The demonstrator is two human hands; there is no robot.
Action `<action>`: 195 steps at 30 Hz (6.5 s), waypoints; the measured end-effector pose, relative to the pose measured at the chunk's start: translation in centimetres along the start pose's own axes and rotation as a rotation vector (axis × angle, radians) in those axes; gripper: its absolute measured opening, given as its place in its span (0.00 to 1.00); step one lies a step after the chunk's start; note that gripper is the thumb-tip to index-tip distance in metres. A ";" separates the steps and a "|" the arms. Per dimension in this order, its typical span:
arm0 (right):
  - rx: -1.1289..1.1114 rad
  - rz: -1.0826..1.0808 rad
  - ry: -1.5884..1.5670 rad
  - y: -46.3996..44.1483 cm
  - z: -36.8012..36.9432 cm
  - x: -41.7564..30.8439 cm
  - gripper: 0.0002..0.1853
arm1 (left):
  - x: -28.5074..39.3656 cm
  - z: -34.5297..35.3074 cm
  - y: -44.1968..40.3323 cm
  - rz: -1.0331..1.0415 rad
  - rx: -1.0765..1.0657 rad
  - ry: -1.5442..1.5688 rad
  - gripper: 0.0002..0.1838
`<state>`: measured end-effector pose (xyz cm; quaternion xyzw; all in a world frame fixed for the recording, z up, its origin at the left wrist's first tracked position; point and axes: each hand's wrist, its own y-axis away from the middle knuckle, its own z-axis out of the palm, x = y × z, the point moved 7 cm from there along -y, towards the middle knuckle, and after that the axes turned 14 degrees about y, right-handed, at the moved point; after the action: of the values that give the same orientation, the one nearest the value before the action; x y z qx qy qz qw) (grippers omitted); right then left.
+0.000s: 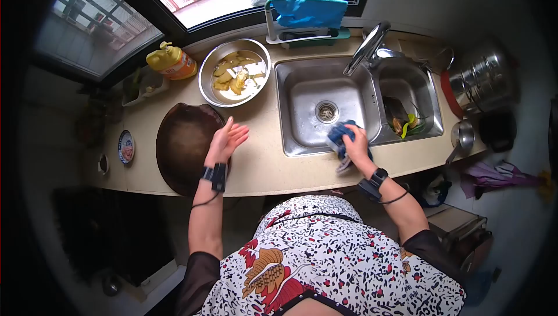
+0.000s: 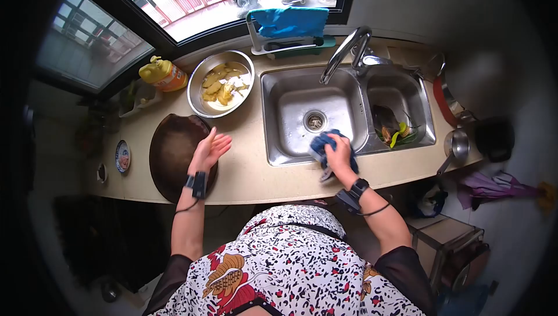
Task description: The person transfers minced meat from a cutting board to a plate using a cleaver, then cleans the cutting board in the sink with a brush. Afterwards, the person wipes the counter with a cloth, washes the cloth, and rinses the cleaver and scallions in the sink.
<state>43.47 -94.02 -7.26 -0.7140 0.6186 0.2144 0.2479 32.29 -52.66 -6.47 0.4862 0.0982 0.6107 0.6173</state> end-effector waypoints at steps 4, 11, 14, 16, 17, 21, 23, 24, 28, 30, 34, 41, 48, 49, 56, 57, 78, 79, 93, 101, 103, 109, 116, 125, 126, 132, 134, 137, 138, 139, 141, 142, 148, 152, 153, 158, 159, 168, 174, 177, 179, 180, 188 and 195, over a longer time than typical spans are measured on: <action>-0.031 -0.231 -0.230 -3.6 2.3 -10.2 0.16 | -0.9 3.1 -6.7 -0.117 0.105 0.709 0.35; -0.410 -1.057 -0.085 2.6 14.0 -21.1 0.23 | 2.2 2.8 -10.7 -0.006 0.097 0.357 0.17; -0.469 -1.116 0.215 2.3 16.7 -21.5 0.28 | 2.9 1.4 -11.1 0.028 0.122 0.246 0.18; -0.354 -1.049 0.252 -0.3 17.6 -21.6 0.26 | 3.5 0.4 -11.8 -0.006 0.084 0.266 0.17; -0.278 -1.002 0.275 -2.0 17.9 -21.3 0.25 | 3.5 -0.1 -12.3 -0.027 0.077 0.281 0.17; -0.129 -0.792 0.317 -10.2 18.6 -20.8 0.21 | 4.2 0.6 -11.7 -0.062 0.058 0.409 0.16; -0.169 -0.778 0.296 -13.4 19.7 -20.6 0.20 | 4.5 0.6 -11.5 -0.034 0.048 0.337 0.16; -0.207 -0.772 0.313 -14.4 20.2 -20.5 0.20 | 4.5 0.6 -11.5 -0.043 0.054 0.353 0.15; -0.250 -0.714 0.365 -15.5 20.5 -20.4 0.19 | 4.3 0.7 -11.1 -0.057 0.065 0.332 0.16; -0.215 -0.664 0.372 -14.9 20.5 -20.4 0.18 | 4.3 0.6 -11.3 -0.066 0.024 0.310 0.17; -0.184 -0.649 0.191 -11.4 19.1 -18.4 0.13 | 2.8 0.8 -11.1 -0.150 -0.096 0.337 0.24; -0.367 -0.054 -0.145 -5.4 12.5 -8.7 0.12 | -5.6 8.7 -4.6 -0.014 -0.432 -0.646 0.42; -0.638 0.262 -0.820 -5.5 8.8 -4.8 0.12 | -15.3 15.8 -3.0 0.297 -0.631 -0.962 0.55; -0.794 0.378 -0.786 -5.5 7.6 -4.4 0.15 | -15.1 16.5 -3.2 0.481 -0.561 -0.934 0.35; -0.200 0.546 -0.569 -19.0 -3.6 9.9 0.18 | -15.6 20.5 -4.5 0.462 -0.289 -1.215 0.08; -0.187 0.580 -0.468 -21.5 -6.0 11.5 0.12 | -15.5 21.2 -4.0 0.460 -0.272 -1.247 0.11; -0.480 -0.292 -0.351 -16.5 1.9 3.1 0.39 | -13.9 24.9 -4.4 0.199 -0.481 -0.842 0.15; -0.573 -0.417 -0.366 -14.0 2.1 0.0 0.44 | -14.4 25.5 -4.4 0.087 -0.544 -0.756 0.15; 0.066 0.030 -0.407 -25.8 1.8 0.9 0.16 | 1.1 33.2 -14.2 1.322 -0.409 -1.761 0.33; -0.019 -0.094 0.440 -28.1 7.4 0.8 0.45 | 0.9 34.7 -21.9 1.292 -0.132 -2.254 0.12; -0.069 -0.096 0.478 -28.5 7.4 -0.2 0.44 | 0.7 33.8 -24.3 1.189 -0.211 -2.290 0.10; 0.177 -0.324 0.349 -29.6 8.7 -1.0 0.32 | 2.6 31.8 -21.1 1.334 -0.464 -2.232 0.15; -0.055 -0.583 0.132 -30.0 15.0 -6.9 0.26 | 7.2 37.2 -13.2 1.569 -0.607 -1.808 0.30; -0.108 -1.014 -0.019 -27.2 19.8 -15.8 0.22 | 7.0 40.2 -15.8 1.031 -0.522 -1.833 0.31; -0.132 -1.055 -0.063 -26.7 19.8 -16.7 0.21 | 7.0 40.0 -16.0 1.013 -0.500 -1.841 0.30; -0.404 -1.166 -0.219 -22.9 19.8 -17.6 0.20 | 7.2 38.2 -17.6 0.645 -0.204 -2.086 0.29; -0.525 -1.188 -0.263 -21.3 19.4 -16.9 0.24 | 6.6 38.6 -17.1 0.796 -0.328 -1.980 0.29; -0.602 -1.120 -0.371 -19.0 18.4 -14.3 0.22 | 5.3 38.4 -17.3 0.990 -0.460 -1.857 0.30; -0.769 -1.075 -0.325 -17.6 19.6 -12.5 0.22 | 4.6 38.2 -17.5 0.957 -0.451 -1.850 0.31; -0.935 -1.023 -0.274 -16.4 20.0 -10.6 0.22 | 3.9 38.0 -17.8 0.925 -0.444 -1.840 0.31; -1.063 -0.904 -0.177 -14.3 19.1 -6.8 0.20 | 2.5 35.5 -19.9 0.869 -0.394 -1.963 0.28; -0.840 -0.830 -0.299 -13.6 18.3 -4.5 0.21 | 1.9 34.4 -21.0 0.685 -0.305 -2.081 0.26; -0.716 -0.212 -0.178 -15.2 10.5 0.9 0.19 | 1.4 29.9 -24.0 0.911 -0.246 -2.153 0.24; -0.643 -0.175 -0.138 -14.1 13.4 6.1 0.18 | 1.8 32.8 -21.6 1.021 -0.342 -2.033 0.30; -0.662 -0.109 -0.224 -14.2 14.4 7.0 0.18 | 1.9 33.5 -20.6 1.060 -0.355 -2.030 0.32; -0.639 -0.092 -0.346 -14.8 15.0 7.7 0.16 | -0.1 32.6 -16.5 1.307 -0.263 -2.032 0.34; -0.632 -0.102 -0.389 -15.1 14.0 6.7 0.14 | -1.3 32.6 -14.8 1.242 -0.242 -2.001 0.35; -0.637 -0.090 -0.757 -15.7 6.3 0.5 0.14 | -15.6 23.8 -10.0 0.397 -0.564 -1.079 0.18; 0.005 0.418 -0.901 -25.1 -1.5 14.2 0.14 | -14.2 22.2 -7.7 0.602 -0.314 -1.305 0.10; 0.120 0.557 -1.001 -28.8 -4.9 18.2 0.27 | -13.2 20.6 -6.6 0.503 -0.080 -1.391 0.14; 0.057 0.486 -1.137 -30.5 -7.4 15.2 0.24 | -13.3 18.6 -7.4 0.379 0.016 -1.297 0.18; 0.004 0.443 -1.135 -30.9 -8.1 13.9 0.24 | -13.1 18.4 -7.6 0.388 0.035 -1.404 0.19; -0.107 0.482 -0.699 -26.5 -8.5 6.8 0.22 | -12.7 18.1 -4.8 0.520 -0.080 -1.887 0.17; -0.414 -0.133 -0.862 -15.5 -8.4 -11.7 0.20 | -12.4 19.8 -2.6 0.809 0.036 -1.914 0.22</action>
<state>57.10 -88.42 7.85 -0.6324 0.3569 0.5931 0.3477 45.20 -72.13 -4.16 0.7734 -0.5943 0.1292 0.1785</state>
